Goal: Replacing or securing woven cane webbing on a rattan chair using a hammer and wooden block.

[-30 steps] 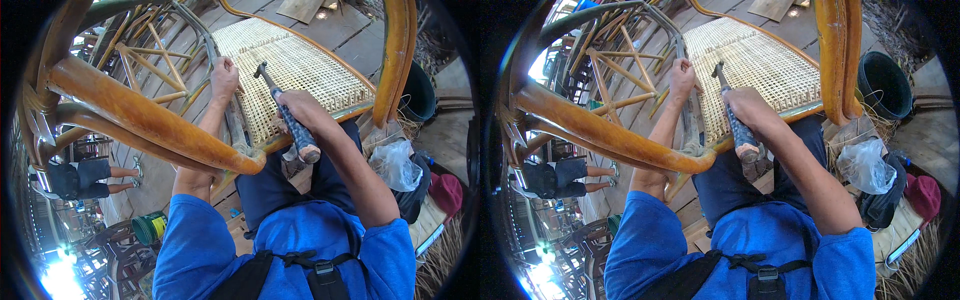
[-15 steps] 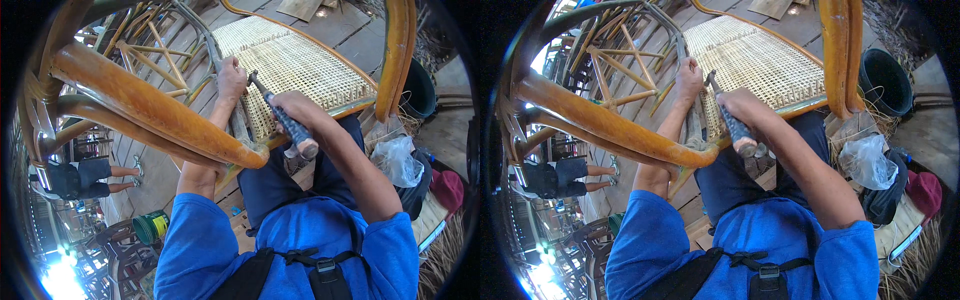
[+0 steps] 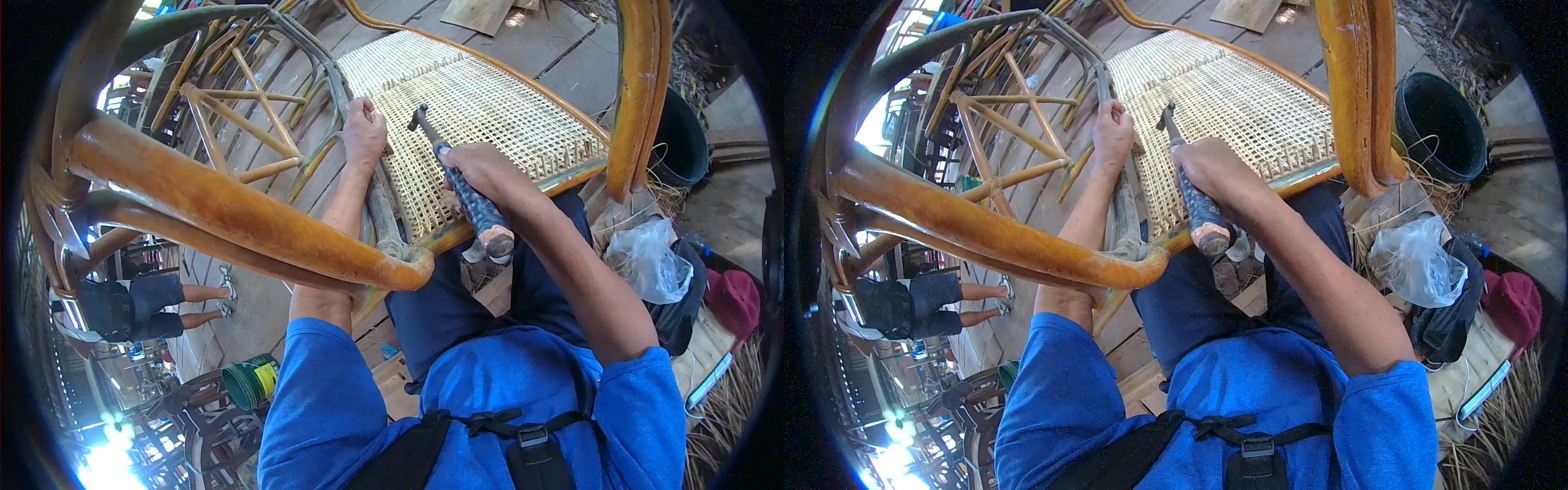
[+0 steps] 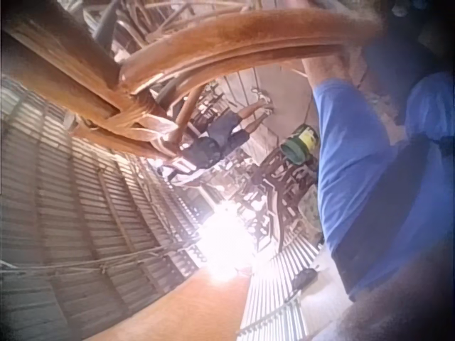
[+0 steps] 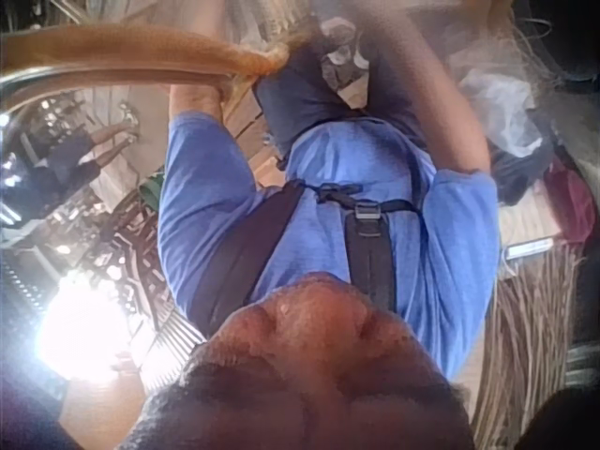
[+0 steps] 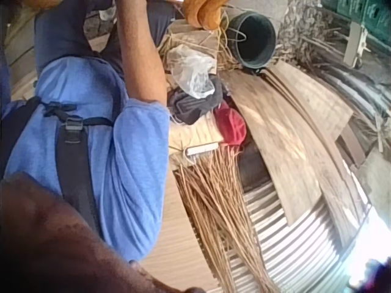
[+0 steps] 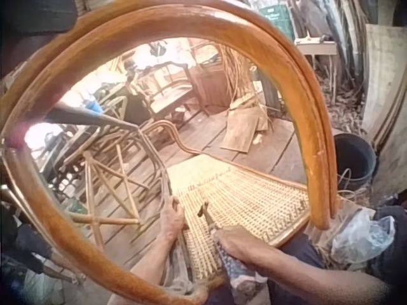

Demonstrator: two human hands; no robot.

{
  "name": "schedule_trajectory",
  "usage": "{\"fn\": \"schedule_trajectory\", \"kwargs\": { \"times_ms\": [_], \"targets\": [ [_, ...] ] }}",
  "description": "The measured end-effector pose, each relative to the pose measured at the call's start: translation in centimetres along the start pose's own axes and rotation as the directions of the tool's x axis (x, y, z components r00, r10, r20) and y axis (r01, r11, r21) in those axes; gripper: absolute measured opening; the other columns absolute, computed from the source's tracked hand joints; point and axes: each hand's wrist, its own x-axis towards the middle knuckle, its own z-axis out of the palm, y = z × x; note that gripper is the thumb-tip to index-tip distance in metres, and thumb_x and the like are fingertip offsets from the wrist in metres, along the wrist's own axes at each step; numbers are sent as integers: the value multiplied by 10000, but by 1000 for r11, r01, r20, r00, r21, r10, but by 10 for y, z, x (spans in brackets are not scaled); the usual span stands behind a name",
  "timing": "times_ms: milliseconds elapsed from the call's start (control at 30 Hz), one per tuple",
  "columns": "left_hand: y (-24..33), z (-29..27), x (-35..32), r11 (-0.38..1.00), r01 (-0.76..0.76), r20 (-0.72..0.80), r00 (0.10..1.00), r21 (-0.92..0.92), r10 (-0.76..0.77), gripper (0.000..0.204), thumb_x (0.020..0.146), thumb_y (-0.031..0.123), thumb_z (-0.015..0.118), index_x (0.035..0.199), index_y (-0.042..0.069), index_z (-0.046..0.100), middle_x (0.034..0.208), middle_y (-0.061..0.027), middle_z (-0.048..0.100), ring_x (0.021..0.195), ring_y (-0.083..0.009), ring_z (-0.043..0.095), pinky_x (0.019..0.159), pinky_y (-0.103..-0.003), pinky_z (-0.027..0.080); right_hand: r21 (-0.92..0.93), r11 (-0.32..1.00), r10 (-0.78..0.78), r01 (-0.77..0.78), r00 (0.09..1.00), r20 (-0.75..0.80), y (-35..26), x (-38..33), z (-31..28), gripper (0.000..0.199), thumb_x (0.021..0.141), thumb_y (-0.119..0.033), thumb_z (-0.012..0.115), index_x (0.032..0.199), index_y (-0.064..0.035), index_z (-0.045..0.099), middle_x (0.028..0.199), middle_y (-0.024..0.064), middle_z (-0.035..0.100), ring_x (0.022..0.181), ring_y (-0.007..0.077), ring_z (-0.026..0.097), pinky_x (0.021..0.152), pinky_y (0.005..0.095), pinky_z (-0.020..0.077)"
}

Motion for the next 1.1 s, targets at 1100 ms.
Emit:
{"fn": "schedule_trajectory", "kwargs": {
  "times_ms": [1100],
  "targets": [
    [-27, 12, 22, 991, -73, -22, 997, 110, 75, 196, 750, 82, 507, 943, 43, 512, 825, -205, 582, 741, -372, 583, 701, -439, 459, 158, 987, -20, 19, 1000, 0, -2, 46, 14, 249, 848, -225, 530, 774, 12, 548, 641, 65, 539, 460, 146, 513, 417, 272, 435]
  ]
}}
